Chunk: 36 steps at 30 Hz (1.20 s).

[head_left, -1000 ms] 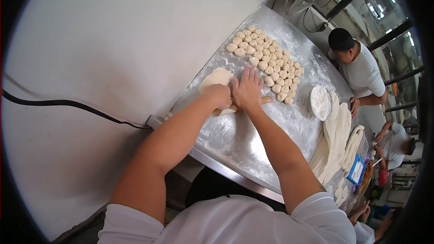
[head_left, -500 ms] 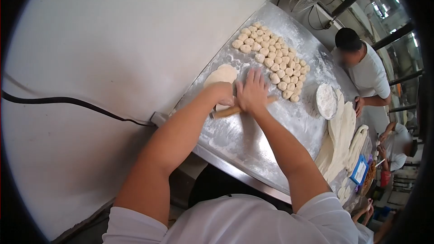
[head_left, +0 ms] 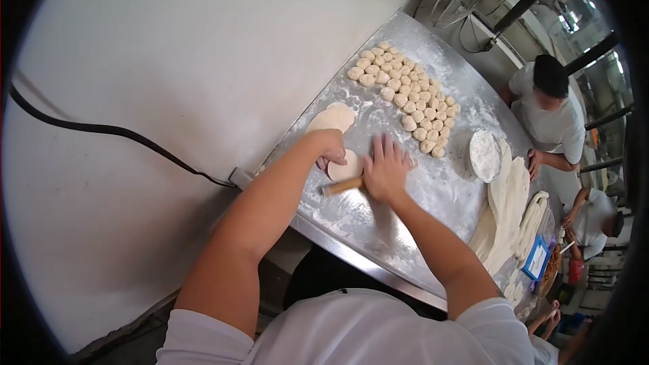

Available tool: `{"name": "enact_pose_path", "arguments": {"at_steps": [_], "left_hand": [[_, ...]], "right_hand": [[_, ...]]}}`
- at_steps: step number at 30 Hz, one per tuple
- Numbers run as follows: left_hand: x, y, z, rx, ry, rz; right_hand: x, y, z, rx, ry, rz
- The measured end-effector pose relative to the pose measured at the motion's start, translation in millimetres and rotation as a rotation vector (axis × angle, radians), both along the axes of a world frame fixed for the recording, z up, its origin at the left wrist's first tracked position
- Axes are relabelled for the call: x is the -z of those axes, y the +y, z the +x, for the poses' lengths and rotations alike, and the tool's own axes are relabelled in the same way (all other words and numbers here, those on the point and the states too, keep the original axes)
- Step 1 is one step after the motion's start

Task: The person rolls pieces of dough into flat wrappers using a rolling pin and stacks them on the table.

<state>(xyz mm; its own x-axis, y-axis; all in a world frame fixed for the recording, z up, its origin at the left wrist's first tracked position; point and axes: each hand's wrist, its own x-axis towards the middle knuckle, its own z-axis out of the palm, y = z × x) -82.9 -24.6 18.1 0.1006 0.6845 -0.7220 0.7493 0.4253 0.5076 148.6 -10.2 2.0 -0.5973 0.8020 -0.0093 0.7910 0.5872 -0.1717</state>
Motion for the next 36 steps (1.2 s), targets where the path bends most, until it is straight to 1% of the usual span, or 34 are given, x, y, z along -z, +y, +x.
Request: {"name": "enact_pose_path", "arguments": {"at_steps": [2,4,5,6,7,8,9,10,12,13,16,19,23,25,28,31,34,36], "left_hand": [[-0.1,-4.4,2.6,0.028,0.077,0.075],[0.5,-3.4,-4.3,0.016,0.126,0.182],[-1.4,-2.2,-6.7,0.039,0.148,0.196],[-4.2,-3.6,-5.5,0.061,0.166,0.210],[-7.5,-4.5,-4.5,0.079,0.182,0.225],[-12.0,-5.5,-3.2,0.091,0.216,0.169],[-18.9,-6.0,-3.2,0.102,0.252,0.112],[-28.9,-6.3,-6.4,0.119,0.304,0.091],[-51.6,-11.0,-13.7,0.167,0.414,0.078],[-56.5,-14.2,-17.0,0.200,0.472,0.086],[-60.6,-15.7,-21.1,0.000,0.596,0.188],[-61.3,-14.0,-24.0,0.006,0.673,0.280],[-59.0,-4.5,-24.5,0.036,0.681,0.308],[-66.2,-0.7,-21.0,0.027,0.688,0.329],[-73.8,14.2,-7.8,-0.073,0.601,0.530],[-77.6,60.1,5.4,-0.099,0.517,0.463],[-43.4,103.7,8.0,-0.110,0.504,0.719],[-18.8,127.2,4.8,-0.080,0.493,0.778]], "right_hand": [[-4.3,36.1,-53.4,0.083,0.075,0.006],[2.4,45.1,-61.5,0.074,0.169,0.031],[3.2,49.0,-65.2,0.073,0.219,0.052],[10.4,40.9,-48.2,0.035,0.285,0.051],[8.1,22.8,-24.8,0.023,0.236,0.047],[6.1,-1.5,2.6,0.012,0.187,0.039],[9.5,-21.9,31.3,-0.055,0.142,0.068],[6.9,-37.7,59.0,-0.115,0.204,0.039],[7.5,-49.3,95.8,-0.152,0.190,-0.002],[2.9,-52.8,103.9,-0.159,0.177,-0.018],[4.3,-51.2,104.0,-0.138,0.165,0.003],[4.2,-50.3,104.9,-0.130,0.180,-0.015],[3.9,-48.9,105.3,-0.129,0.201,-0.015],[1.0,-49.2,104.5,-0.127,0.201,-0.021],[-0.9,-48.0,103.9,-0.118,0.199,-0.041],[0.4,-46.5,104.3,-0.119,0.200,-0.051],[2.5,-45.4,104.6,-0.122,0.202,-0.045],[1.8,-44.5,104.2,-0.126,0.200,-0.055]]}}
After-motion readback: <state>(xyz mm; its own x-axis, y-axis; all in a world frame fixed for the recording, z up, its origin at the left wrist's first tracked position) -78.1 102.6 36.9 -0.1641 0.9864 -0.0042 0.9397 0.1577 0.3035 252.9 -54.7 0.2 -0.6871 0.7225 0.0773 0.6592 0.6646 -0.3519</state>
